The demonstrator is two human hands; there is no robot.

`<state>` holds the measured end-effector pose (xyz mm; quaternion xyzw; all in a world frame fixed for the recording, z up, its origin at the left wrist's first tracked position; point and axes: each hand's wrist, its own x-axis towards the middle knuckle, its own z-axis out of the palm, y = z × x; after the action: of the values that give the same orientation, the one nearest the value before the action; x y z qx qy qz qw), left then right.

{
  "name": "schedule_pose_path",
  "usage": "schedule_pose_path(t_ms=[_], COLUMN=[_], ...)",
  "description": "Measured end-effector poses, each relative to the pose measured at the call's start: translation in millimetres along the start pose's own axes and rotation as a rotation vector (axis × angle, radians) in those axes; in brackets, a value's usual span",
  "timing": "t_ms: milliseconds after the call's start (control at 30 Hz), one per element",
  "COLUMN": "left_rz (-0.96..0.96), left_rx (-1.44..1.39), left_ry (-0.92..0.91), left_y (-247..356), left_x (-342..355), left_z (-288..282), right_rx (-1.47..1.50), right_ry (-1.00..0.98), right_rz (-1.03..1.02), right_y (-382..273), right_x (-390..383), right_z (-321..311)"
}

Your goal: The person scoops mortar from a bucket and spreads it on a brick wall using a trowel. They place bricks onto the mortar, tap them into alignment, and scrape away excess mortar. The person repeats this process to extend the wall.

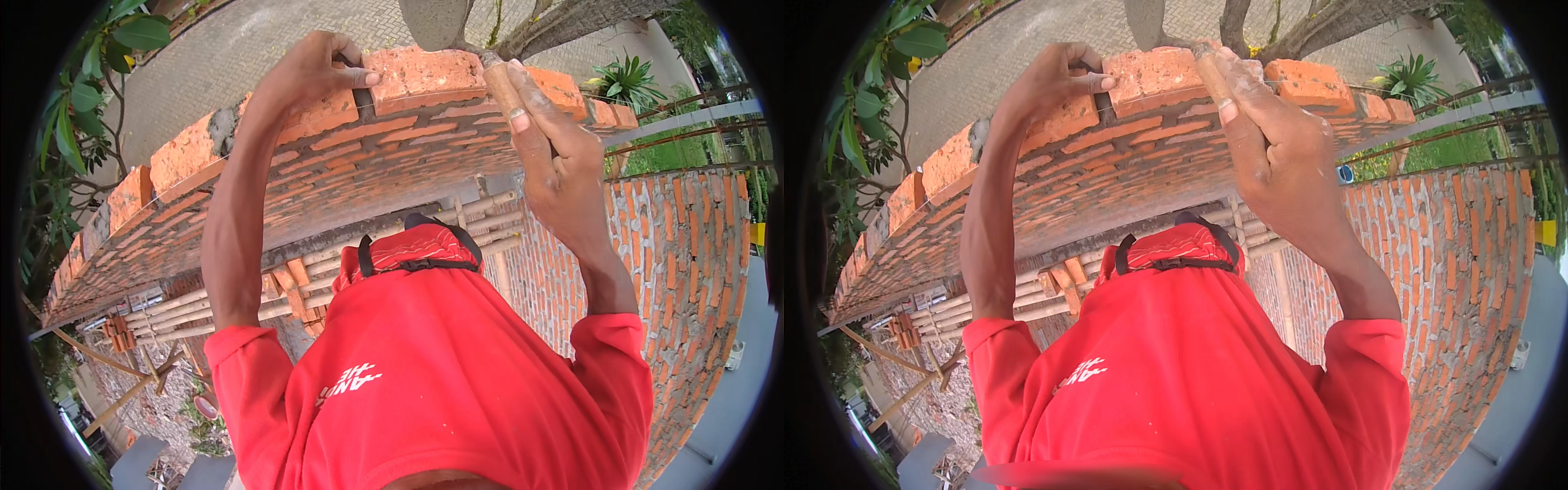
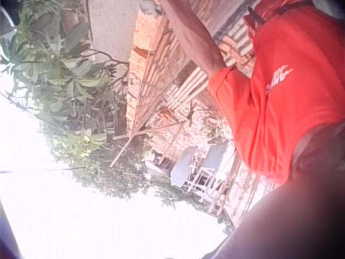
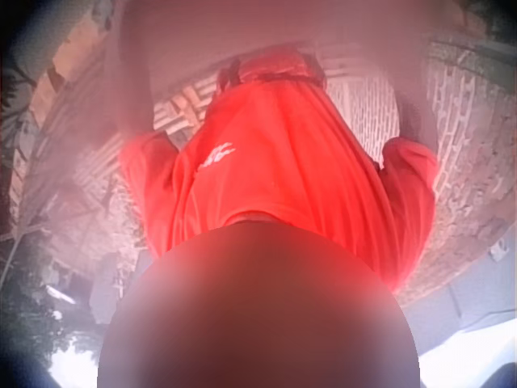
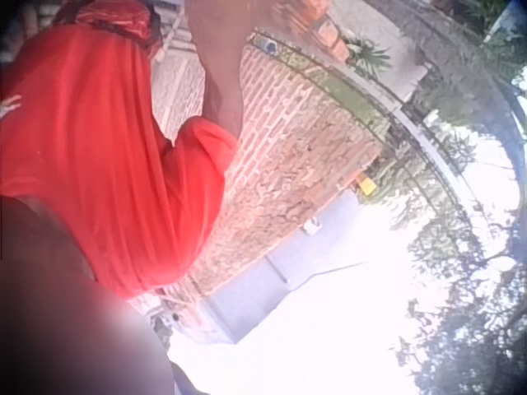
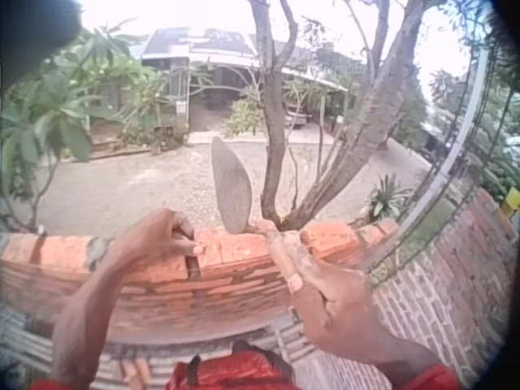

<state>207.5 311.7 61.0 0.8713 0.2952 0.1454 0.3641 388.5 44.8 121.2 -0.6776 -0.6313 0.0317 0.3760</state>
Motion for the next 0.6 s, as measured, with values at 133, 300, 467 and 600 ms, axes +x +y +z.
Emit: schedule_pose_path(t_ms=[133,300,467,600], left_rz=[-0.005,-0.010,-0.055,0.106], left_rx=[0.029,0.030,0.061,0.147], left_ry=[0.018,-0.007,-0.033,0.147], left_y=[1,1,8,19], left_x=[0,1,4,-15], left_z=[1,-1,-5,8], right_rx=[-0.008,-0.118,-0.030,0.058], right_ry=[-0.152,0.028,-0.080,0.137], right_rz=[0.024,-0.014,0.220,0.271], right_y=[5,11,12,8], right_x=[-3,2,2,-8], right_z=[-5,-4,-21,-28])
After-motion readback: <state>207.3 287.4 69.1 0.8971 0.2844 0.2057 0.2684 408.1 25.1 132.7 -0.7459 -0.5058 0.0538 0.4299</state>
